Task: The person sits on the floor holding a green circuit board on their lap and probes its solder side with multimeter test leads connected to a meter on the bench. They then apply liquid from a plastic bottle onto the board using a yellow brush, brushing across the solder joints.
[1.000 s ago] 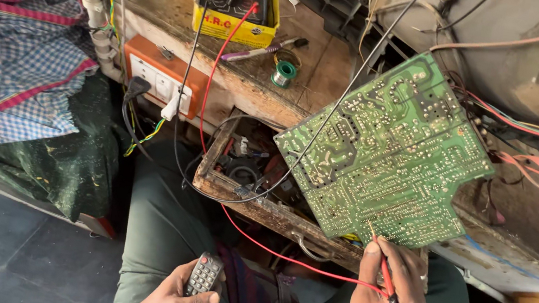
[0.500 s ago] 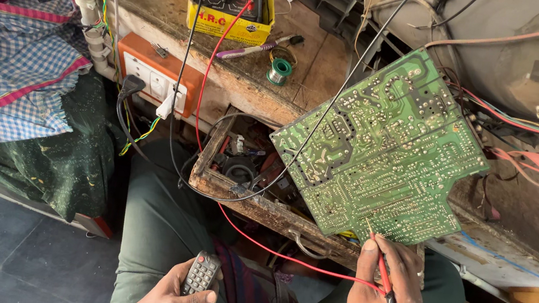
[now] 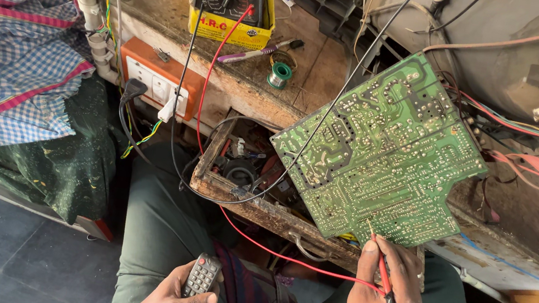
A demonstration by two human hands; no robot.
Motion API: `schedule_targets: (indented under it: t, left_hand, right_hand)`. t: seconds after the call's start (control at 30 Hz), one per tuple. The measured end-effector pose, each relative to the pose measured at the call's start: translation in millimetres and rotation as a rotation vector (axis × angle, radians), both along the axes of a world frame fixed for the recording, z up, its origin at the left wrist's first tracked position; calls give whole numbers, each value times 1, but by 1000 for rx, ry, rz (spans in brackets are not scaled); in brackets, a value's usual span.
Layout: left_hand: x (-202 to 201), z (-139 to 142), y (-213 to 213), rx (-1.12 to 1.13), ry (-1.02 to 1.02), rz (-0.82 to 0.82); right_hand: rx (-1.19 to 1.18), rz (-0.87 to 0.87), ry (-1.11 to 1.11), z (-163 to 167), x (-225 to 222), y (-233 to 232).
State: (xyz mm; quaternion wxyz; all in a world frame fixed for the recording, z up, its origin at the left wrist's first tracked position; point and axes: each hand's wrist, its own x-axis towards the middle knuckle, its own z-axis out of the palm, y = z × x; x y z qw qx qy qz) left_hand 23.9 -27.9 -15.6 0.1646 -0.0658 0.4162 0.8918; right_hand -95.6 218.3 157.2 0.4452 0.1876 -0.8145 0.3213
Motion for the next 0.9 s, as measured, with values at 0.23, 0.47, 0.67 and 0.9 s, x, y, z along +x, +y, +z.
schedule_targets:
  t: [0.23, 0.47, 0.67, 0.9]
  left_hand:
    - [-1, 0, -1, 11, 10, -20]
    - [-2, 3, -4, -19, -23, -42]
    - [-3, -10, -4, 44, 60, -41]
    - [-10, -36, 1, 101, 69, 9]
  right_hand:
    - [28, -5, 13, 0, -1, 1]
    - [60, 46, 39, -3, -4, 6]
    - [-4, 43, -23, -7, -4, 8]
    - [84, 17, 34, -3, -7, 8]
